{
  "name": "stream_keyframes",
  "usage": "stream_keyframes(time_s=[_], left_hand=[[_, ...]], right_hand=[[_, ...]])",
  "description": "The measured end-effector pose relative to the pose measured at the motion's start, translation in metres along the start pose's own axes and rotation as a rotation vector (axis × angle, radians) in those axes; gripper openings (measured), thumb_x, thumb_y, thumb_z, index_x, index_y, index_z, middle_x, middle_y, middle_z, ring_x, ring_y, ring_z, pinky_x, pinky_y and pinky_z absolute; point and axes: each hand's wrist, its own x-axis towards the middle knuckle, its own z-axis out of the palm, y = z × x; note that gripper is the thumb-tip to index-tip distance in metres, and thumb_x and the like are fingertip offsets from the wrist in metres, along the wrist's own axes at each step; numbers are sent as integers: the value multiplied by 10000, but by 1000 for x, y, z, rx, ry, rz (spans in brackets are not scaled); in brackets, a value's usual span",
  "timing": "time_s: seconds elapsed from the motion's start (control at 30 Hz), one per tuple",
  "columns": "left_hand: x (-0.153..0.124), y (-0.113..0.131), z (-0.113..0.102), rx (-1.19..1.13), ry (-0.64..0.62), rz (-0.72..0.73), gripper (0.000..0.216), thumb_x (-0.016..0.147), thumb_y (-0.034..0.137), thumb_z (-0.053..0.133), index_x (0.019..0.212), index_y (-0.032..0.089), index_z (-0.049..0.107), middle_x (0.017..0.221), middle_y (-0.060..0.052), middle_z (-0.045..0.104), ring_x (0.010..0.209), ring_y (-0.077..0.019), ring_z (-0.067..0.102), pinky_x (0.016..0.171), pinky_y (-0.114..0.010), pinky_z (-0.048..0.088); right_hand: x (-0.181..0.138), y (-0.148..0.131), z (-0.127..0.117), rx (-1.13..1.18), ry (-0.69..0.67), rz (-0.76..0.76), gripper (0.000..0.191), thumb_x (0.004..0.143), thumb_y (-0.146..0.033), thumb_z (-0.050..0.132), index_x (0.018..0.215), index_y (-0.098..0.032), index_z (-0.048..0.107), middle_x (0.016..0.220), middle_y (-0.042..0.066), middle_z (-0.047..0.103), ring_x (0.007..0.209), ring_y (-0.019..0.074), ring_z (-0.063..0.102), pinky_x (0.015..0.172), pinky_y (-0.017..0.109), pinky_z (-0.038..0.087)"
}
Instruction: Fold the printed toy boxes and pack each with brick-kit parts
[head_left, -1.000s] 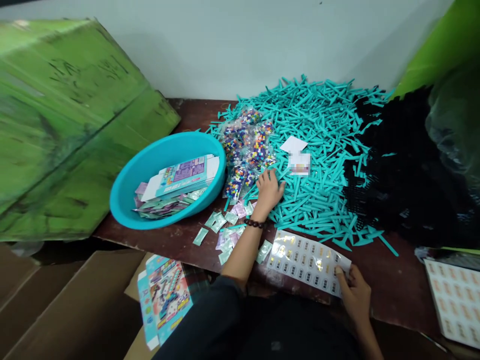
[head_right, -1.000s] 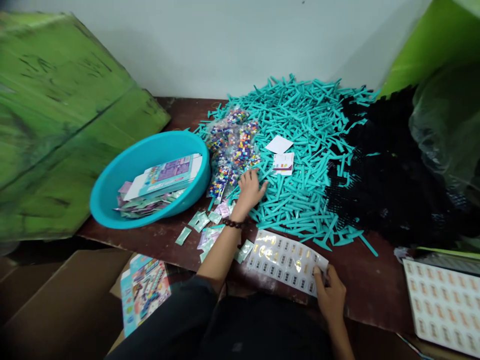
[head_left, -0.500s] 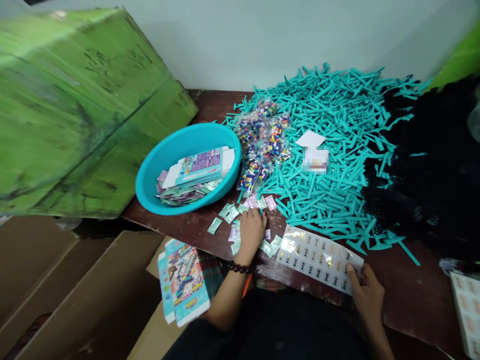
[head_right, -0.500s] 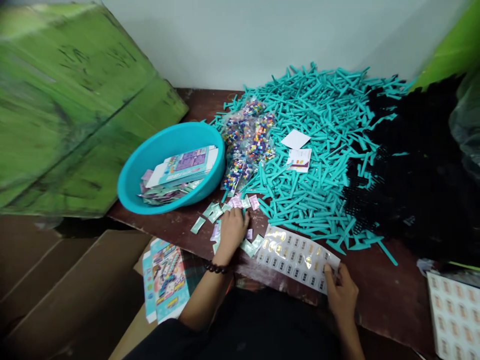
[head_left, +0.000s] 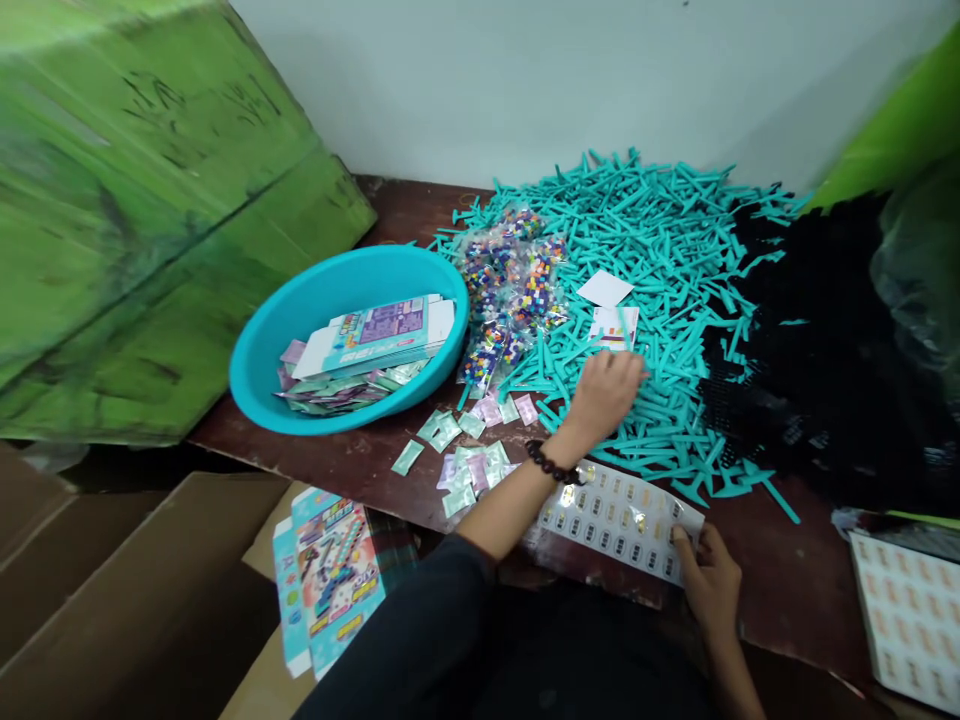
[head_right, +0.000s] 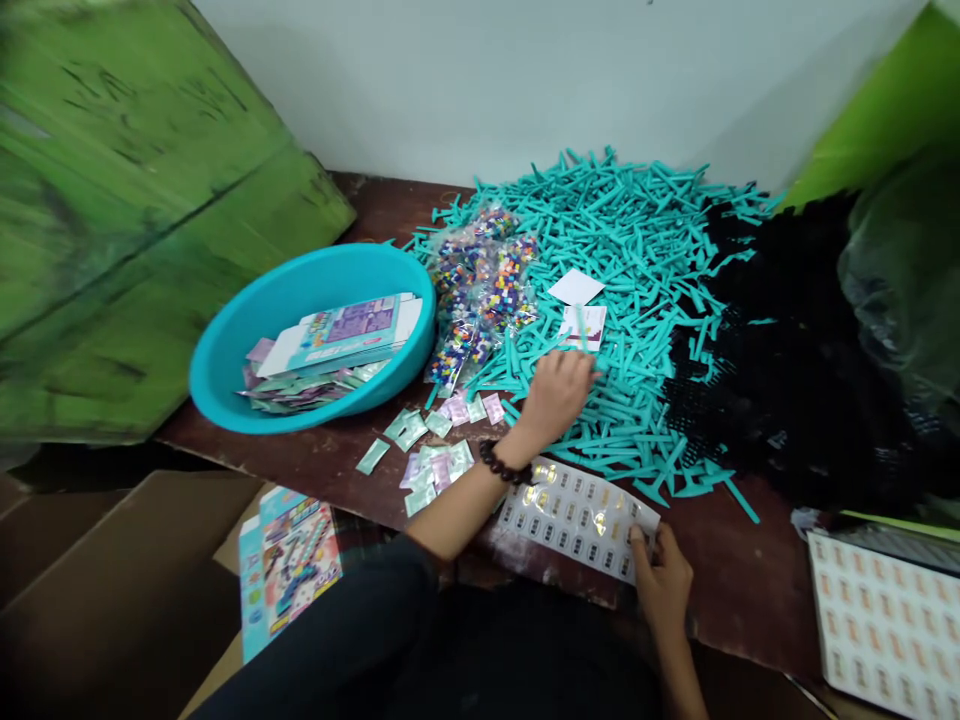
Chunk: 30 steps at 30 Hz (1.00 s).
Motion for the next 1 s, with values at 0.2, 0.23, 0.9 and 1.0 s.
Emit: stream_keyframes(time_s=[0.2, 0.23, 0.9, 1.0], left_hand=[[27, 38, 40, 23, -70, 274, 296, 1075, 182, 361, 1141, 141, 646, 1158, -114, 651, 1051, -241, 586, 902, -380, 401], [23, 40, 39, 20, -62, 254, 309, 1083, 235, 370, 1200, 134, 638, 1211, -128, 644, 1073, -245, 585, 915, -383, 404], [-191, -75, -3, 109, -263, -464, 518, 1055, 468, 441, 1552, 331, 486, 1661, -119, 381, 1536, -352, 320, 1227, -559, 241], [-170, -85, 3, 97, -259, -458, 536, 1031, 528, 472, 1521, 320, 530, 1675, -169, 330, 1559, -370, 269, 1229, -563, 239]], right_hand=[[0, -1, -2, -10, -2, 34, 548, 836, -707, 633, 932, -171, 689, 760, 45, 721, 615, 183, 635, 568, 245, 492], [0, -3, -3, -20, 5, 26, 548, 834, -711, 631, 926, -174, 687, 744, 40, 713, 612, 185, 635, 566, 246, 489], [-4, -5, -4, 59, 13, 38, 512, 813, -677, 677, 883, -170, 696, 758, 41, 729, 666, 204, 651, 613, 273, 513], [-3, -5, -4, 50, 23, 31, 518, 803, -684, 682, 871, -171, 705, 730, 37, 719, 628, 196, 633, 580, 269, 495]])
